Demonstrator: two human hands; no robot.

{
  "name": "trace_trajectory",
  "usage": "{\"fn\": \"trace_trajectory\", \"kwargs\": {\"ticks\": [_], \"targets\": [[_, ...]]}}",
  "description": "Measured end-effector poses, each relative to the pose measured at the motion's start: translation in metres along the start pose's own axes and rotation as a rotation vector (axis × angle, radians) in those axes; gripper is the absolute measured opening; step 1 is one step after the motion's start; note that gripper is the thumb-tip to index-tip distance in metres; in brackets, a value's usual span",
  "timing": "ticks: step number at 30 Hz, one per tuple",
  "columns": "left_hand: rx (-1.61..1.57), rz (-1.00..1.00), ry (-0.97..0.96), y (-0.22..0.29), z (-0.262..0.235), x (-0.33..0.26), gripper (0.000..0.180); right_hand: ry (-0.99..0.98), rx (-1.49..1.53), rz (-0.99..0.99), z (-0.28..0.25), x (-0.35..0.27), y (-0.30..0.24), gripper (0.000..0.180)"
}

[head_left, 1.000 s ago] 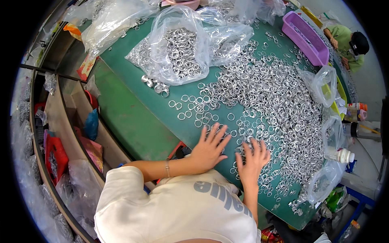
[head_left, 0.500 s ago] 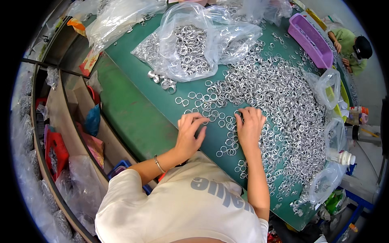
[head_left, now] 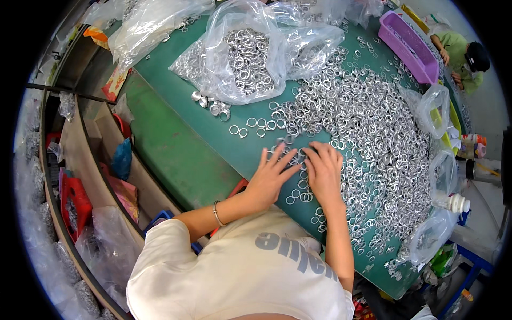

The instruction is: The person picks up small metal rings and star-shaped charms from a large pile on a workbench, sorting them into groups by hand.

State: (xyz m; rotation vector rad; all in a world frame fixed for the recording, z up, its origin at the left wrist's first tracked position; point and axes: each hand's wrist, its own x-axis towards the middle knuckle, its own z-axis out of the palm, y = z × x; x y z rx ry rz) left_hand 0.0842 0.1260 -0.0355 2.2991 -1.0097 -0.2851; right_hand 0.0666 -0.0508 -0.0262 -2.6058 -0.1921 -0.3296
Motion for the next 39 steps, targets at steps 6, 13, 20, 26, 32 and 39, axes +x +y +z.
{"fn": "trace_trajectory", "kwargs": {"ticks": [6, 13, 20, 26, 32, 39], "targets": [[-0.616, 0.065, 0.044, -0.011, -0.01, -0.004, 0.05, 0.098, -0.057, 0.147, -0.03, -0.021, 0.016, 0.021], [0.024, 0.239, -0.24, 0.013, -0.009, -0.006, 0.067, 0.023, 0.083, 0.221, -0.036, -0.068, -0.009, 0.035], [0.137, 0.28, -0.123, 0.003, 0.009, 0.016, 0.051, -0.012, -0.19, 0.306, -0.037, -0.109, 0.009, 0.035], [0.142, 0.194, 0.068, -0.014, 0.0, 0.038, 0.043, 0.198, -0.29, 0.373, -0.051, -0.127, 0.038, 0.022], [0.007, 0.297, -0.002, 0.033, 0.022, 0.062, 0.051, 0.378, -0.257, 0.437, -0.059, -0.115, 0.043, 0.022], [0.14, 0.431, -0.115, 0.03, 0.04, 0.072, 0.049, -0.013, -0.202, 0.322, -0.041, -0.083, 0.013, 0.047]]}}
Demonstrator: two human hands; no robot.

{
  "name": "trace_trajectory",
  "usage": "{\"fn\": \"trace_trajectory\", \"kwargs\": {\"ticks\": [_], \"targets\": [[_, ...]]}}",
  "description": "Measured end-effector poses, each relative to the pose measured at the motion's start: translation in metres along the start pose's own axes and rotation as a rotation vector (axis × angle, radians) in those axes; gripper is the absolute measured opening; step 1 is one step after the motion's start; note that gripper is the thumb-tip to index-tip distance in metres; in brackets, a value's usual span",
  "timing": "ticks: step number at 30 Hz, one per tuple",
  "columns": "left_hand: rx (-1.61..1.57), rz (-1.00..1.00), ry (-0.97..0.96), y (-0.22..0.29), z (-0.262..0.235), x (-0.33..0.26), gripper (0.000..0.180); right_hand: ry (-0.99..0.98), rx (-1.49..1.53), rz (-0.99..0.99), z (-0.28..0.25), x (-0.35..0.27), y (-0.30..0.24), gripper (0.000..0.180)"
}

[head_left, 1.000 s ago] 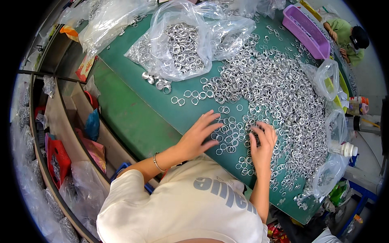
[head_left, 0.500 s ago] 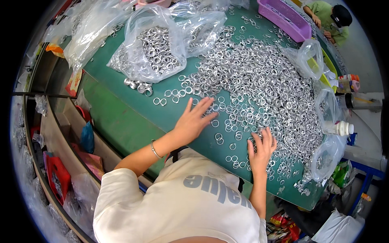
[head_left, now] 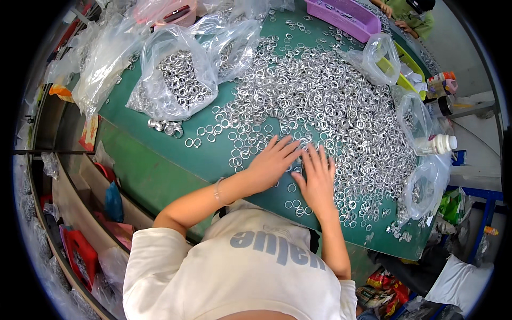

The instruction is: The person picks up small metal rings and star-shaped charms from a large pile on a workbench, sorting them into groups by hand.

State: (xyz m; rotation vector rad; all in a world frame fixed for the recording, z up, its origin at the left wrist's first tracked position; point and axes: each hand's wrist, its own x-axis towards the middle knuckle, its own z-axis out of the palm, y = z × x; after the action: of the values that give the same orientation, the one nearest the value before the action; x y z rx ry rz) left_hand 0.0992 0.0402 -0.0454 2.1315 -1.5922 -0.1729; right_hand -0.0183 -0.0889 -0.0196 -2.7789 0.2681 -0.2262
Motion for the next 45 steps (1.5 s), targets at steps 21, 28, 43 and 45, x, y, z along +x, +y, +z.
{"fn": "trace_trajectory", "kwargs": {"ticks": [21, 28, 43, 45], "targets": [[-0.141, -0.321, 0.302, 0.0, -0.029, -0.04, 0.021, 0.278, 0.035, -0.002, 0.01, 0.02, 0.007, 0.011], [-0.177, -0.151, 0.271, -0.002, -0.022, -0.019, 0.026, 0.221, 2.011, 0.621, -0.036, -0.006, 0.019, 0.029], [-0.053, 0.04, 0.025, -0.01, 0.007, 0.054, 0.017, 0.259, 1.847, 0.44, -0.031, -0.029, 0.019, 0.012], [-0.008, 0.057, 0.005, -0.011, 0.007, 0.056, 0.014, 0.229, 2.11, 0.334, -0.034, -0.033, 0.03, 0.021]]}}
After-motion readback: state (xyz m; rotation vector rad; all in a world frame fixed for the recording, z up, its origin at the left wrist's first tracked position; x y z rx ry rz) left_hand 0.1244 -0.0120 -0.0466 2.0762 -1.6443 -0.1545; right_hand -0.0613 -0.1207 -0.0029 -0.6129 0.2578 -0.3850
